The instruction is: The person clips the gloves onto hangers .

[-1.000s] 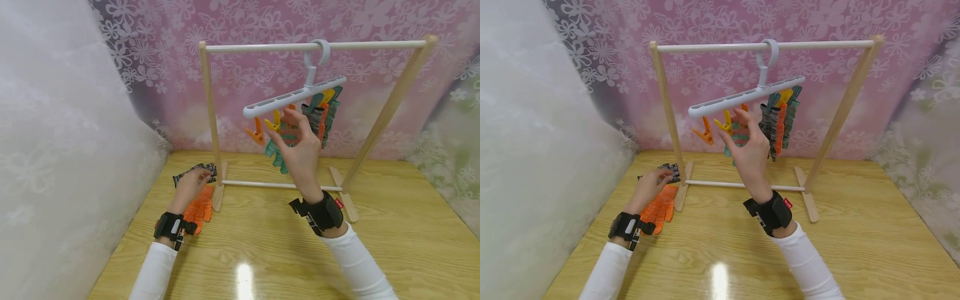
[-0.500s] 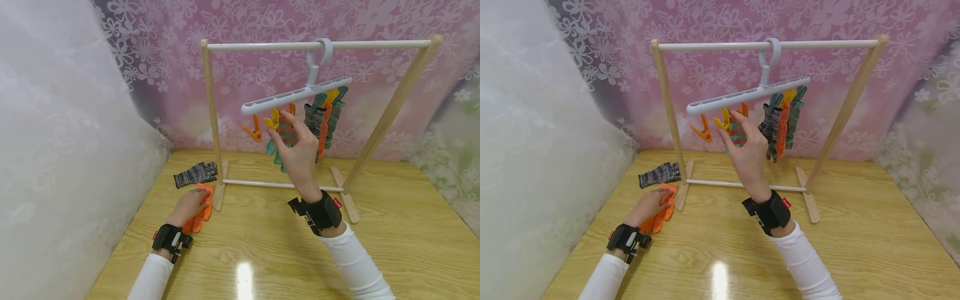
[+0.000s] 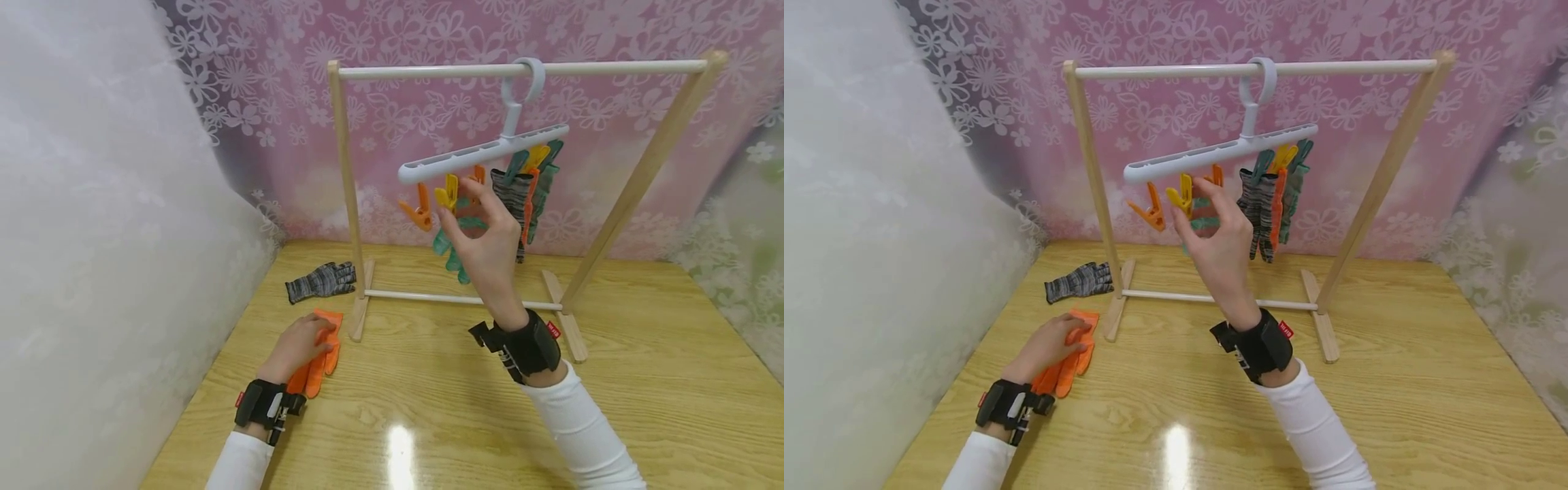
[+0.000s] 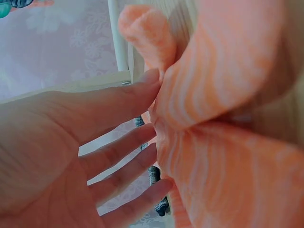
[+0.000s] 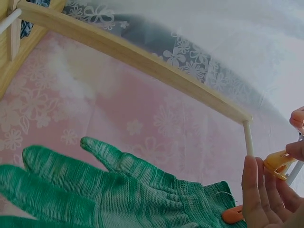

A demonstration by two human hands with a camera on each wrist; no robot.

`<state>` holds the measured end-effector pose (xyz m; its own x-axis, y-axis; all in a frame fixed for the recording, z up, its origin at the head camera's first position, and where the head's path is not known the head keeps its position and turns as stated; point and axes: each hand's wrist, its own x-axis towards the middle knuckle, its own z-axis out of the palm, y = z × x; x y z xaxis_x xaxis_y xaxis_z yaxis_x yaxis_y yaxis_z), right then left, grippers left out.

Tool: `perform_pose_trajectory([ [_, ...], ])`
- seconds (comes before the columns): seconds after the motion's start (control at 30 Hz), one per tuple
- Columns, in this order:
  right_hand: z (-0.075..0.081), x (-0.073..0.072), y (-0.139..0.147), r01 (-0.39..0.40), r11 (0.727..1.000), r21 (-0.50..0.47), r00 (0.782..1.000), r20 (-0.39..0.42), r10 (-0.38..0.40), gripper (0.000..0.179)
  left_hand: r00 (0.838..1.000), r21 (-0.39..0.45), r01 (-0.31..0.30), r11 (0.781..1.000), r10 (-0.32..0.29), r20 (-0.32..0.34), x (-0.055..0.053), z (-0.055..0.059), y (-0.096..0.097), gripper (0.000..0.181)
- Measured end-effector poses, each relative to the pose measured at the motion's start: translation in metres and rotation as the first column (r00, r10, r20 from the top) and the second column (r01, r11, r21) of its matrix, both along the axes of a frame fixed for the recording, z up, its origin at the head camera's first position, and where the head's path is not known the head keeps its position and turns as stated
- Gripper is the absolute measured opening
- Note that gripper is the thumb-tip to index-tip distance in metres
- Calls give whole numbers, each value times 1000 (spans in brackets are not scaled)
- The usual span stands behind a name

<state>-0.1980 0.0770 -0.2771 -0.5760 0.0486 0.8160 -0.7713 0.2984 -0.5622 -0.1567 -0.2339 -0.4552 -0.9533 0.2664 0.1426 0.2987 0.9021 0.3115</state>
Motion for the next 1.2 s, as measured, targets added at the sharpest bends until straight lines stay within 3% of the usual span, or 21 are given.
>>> perform_pose_trajectory([
  [0.3,6,0,0,-11,999,-40,999,36,12,46,1000,58,7,998,-8,20,14,3,2,32],
  [0.43,8,-1,1,19,999,-37,999,37,-17,44,997,92,0,996,-7,78,22,4,4,32],
  [0.6,10,0,4,22,999,-31,999,42,-21,44,985,156,21,988,-48,168,32,12,10,27],
  [0.8,10,1,5,14,1000,-24,998,61,-12,44,966,167,105,980,-140,216,34,15,26,23],
  [1.0,9,2,6,8,1000,-14,997,71,-7,44,964,148,153,977,-181,197,34,12,42,25],
  [1.2,8,4,8,0,1000,-11,998,70,0,43,944,117,280,953,-296,148,34,13,63,30],
])
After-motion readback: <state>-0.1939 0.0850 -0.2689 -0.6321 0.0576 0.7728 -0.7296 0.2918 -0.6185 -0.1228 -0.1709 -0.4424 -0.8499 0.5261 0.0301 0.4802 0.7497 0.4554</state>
